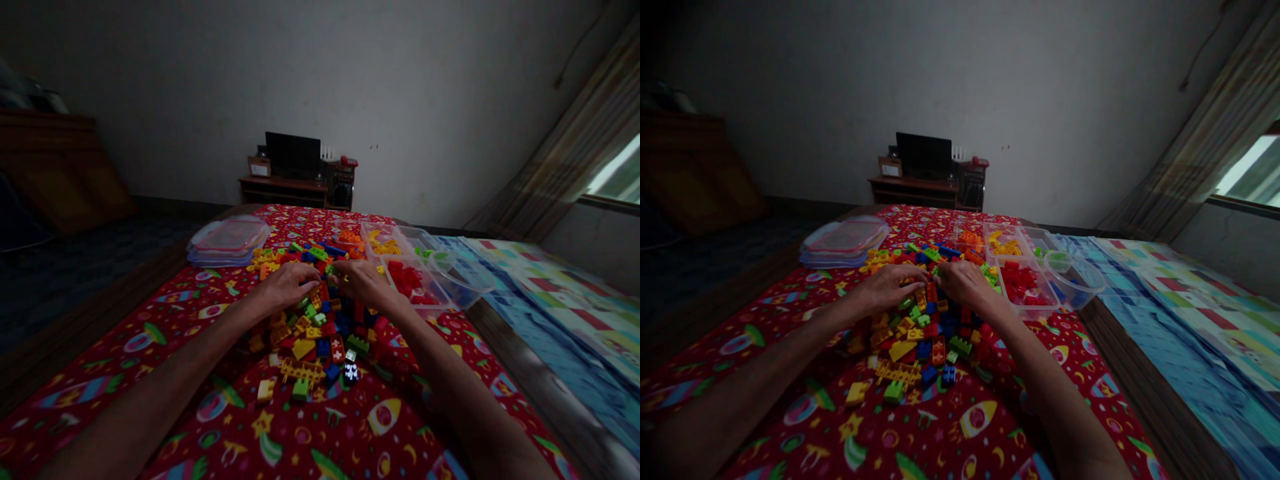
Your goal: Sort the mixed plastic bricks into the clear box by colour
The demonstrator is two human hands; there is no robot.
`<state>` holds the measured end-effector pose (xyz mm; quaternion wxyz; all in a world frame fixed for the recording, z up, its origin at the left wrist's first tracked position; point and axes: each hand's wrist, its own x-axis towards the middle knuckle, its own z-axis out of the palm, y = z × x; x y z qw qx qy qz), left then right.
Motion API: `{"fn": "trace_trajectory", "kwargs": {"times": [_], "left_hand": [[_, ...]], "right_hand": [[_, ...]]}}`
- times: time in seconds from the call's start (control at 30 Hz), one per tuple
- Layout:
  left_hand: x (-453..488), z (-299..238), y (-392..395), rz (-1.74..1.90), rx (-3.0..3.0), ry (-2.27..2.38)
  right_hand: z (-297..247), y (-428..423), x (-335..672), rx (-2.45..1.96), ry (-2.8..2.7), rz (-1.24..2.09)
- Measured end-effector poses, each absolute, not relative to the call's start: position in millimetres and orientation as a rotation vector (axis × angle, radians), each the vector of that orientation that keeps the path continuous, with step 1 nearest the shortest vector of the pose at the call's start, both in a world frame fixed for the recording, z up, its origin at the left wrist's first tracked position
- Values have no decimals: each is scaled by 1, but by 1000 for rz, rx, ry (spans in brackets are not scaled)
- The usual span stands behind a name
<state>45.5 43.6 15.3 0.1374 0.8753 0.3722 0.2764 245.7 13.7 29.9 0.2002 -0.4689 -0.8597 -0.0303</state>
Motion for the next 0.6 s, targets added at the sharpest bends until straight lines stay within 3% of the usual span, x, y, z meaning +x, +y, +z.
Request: {"fn": "trace_trajectory", "kwargs": {"times": [0.4, 0.6], "left_hand": [[33, 14, 47, 805, 2648, 1211], [37, 24, 42, 838, 2630, 1135]], "right_hand": [[48, 22, 275, -1293, -2085, 210], [61, 26, 301, -1445, -1954, 27]]}}
